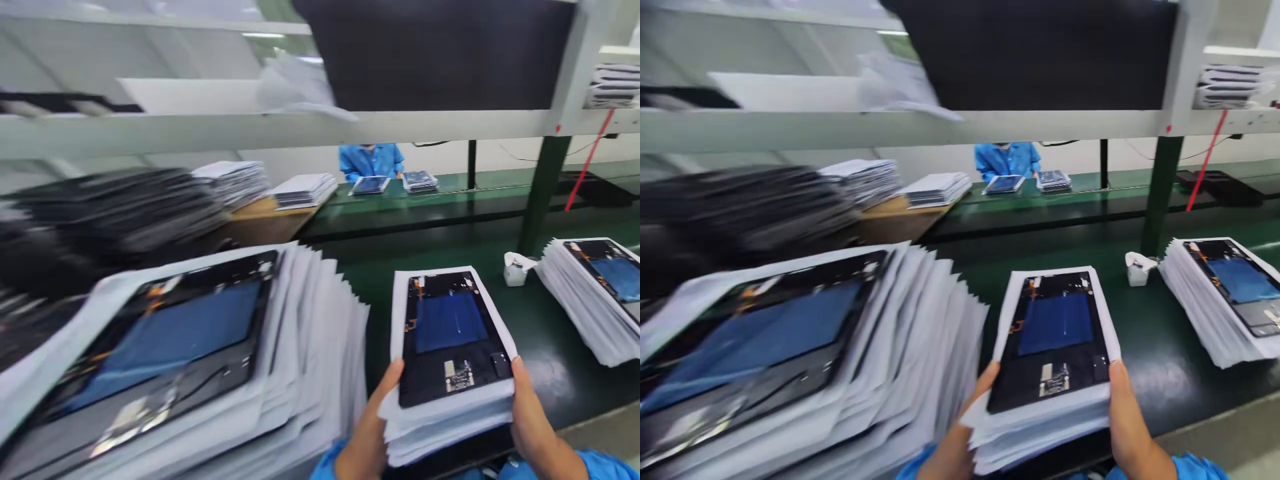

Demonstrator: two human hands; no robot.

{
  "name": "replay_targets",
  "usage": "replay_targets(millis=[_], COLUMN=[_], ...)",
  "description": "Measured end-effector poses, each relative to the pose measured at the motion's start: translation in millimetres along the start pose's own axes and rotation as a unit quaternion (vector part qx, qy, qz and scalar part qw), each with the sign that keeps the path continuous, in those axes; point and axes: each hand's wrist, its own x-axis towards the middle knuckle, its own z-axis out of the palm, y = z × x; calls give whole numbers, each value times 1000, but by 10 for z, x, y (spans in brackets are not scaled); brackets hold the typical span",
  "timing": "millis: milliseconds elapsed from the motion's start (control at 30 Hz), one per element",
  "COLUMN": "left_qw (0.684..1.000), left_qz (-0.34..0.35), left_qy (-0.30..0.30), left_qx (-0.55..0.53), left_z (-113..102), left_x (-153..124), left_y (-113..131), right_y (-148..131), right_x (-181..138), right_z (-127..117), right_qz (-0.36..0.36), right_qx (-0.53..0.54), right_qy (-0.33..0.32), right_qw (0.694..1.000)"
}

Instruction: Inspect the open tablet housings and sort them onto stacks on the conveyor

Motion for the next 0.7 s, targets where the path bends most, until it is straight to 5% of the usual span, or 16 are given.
replay_targets(millis=[200,367,467,600,700], left_qw=[971,901,867,791,762], left_qz=[119,163,144,138,163], left_qy=[23,174,186,228,213], left_qx=[204,363,439,550,589], left_z=[-168,-124,55,214,219], left_x=[37,-32,-37,43,93], left_y=[-230,63,235,303,292], right_y=[157,-235,-490,-696,-762], right_x=[-13,68,238,427,451], right_z=[-290,-486,-399,-171,-62], right_qz=[55,94,91,96,67], right_qx=[-115,-270,-320,-344,-408], right_qy=[-1,29,14,-100,-79], right_qw=[992,958,943,929,907])
